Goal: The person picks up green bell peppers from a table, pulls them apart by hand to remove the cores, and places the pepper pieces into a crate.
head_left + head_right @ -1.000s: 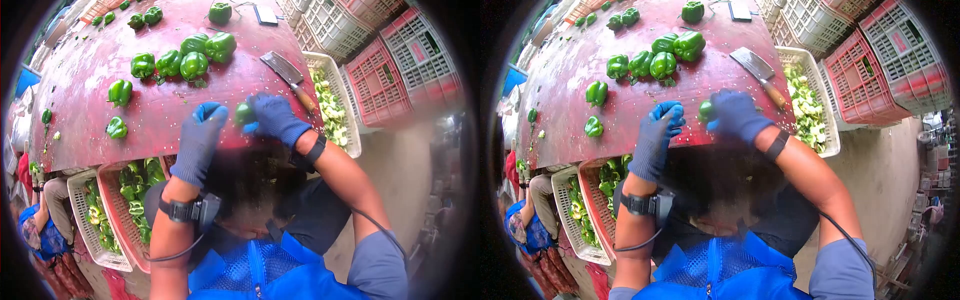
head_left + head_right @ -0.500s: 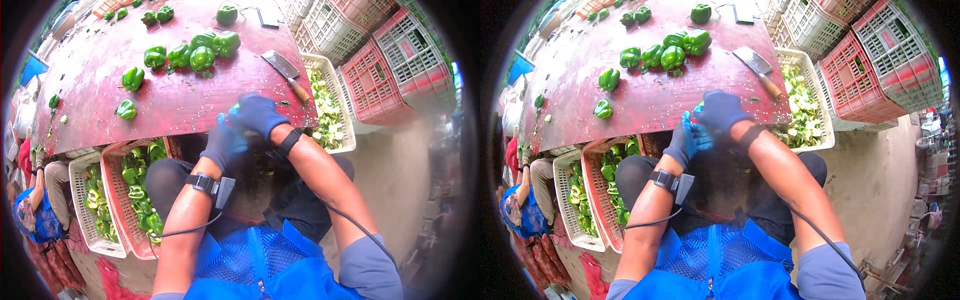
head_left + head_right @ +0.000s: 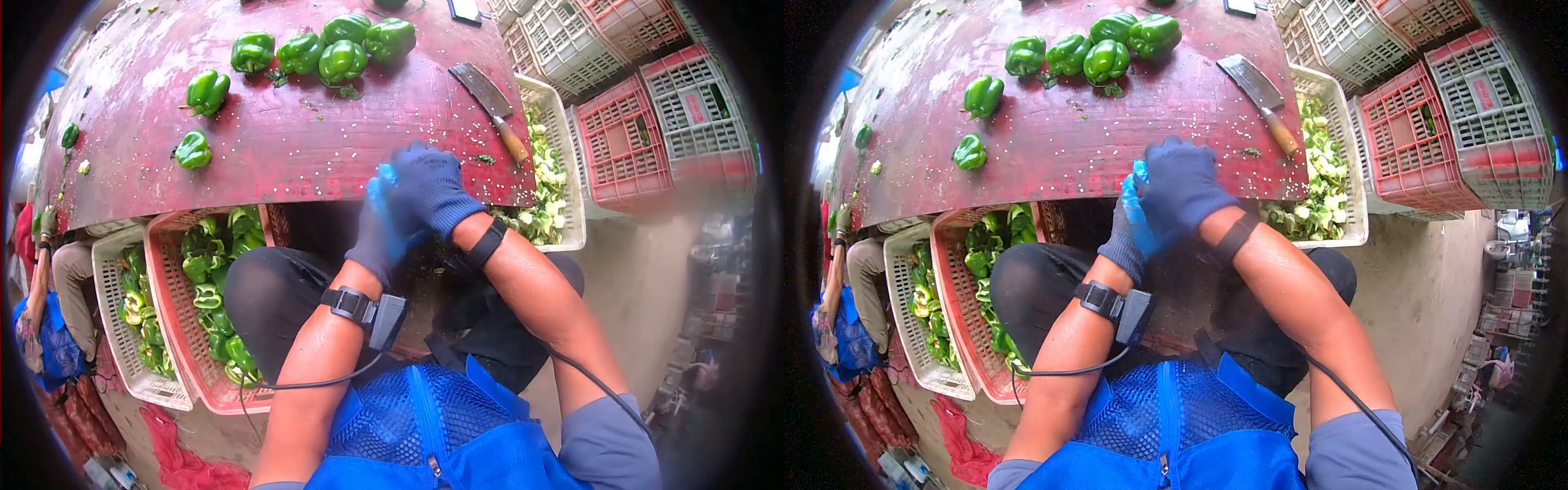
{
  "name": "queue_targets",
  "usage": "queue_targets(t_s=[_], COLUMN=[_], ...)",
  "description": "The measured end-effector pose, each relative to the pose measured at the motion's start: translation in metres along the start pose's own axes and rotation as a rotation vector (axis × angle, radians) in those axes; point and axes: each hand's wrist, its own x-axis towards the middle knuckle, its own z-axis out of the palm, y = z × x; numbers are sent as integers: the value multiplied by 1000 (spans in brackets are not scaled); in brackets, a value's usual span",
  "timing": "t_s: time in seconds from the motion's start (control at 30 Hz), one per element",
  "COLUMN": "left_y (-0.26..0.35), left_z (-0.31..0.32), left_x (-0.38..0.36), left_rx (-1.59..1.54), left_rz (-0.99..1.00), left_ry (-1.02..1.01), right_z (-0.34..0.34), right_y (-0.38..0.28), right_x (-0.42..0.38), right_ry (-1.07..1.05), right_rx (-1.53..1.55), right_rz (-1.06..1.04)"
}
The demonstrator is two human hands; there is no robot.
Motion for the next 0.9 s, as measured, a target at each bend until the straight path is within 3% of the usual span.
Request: queue_targets(t_s=[0.07,0.1,0.23,0.37,0.5,0.7,0.77,0.8,0.83,0.9], left_y=[1,0,-5,-8,-9,3,17,7,-4,-15], left_z=[11,14,23,26,29,18,-2,15,30,42], left_x=[-3,-3,-6,-10,-10,-10,-7,-6,-7,-3], left_rx=[-784,-850,-442,-357,-302,-163,227,-211,-222,-1060], left_rz=[-122,-138,-138,-150,-145,-164,-93,-147,-161,-115], left_ry=[118,149,193,213,228,256,94,191,183,294], right_z=[3,4,1,10,7,13,13,11,11,13], right_y=[0,-1,-2,-4,-6,-9,-10,-11,-12,-15], right_x=[-2,-3,-7,-20,-20,-17,-14,-14,-12,-7], right_ry=[91,80,47,101,22,73,42,14,-6,3], right_rx=[5,3,-10,-106,-94,-120,-124,-113,-113,-171], right_rz=[-40,-36,-47,-135,-104,-113,-77,-71,-69,-46])
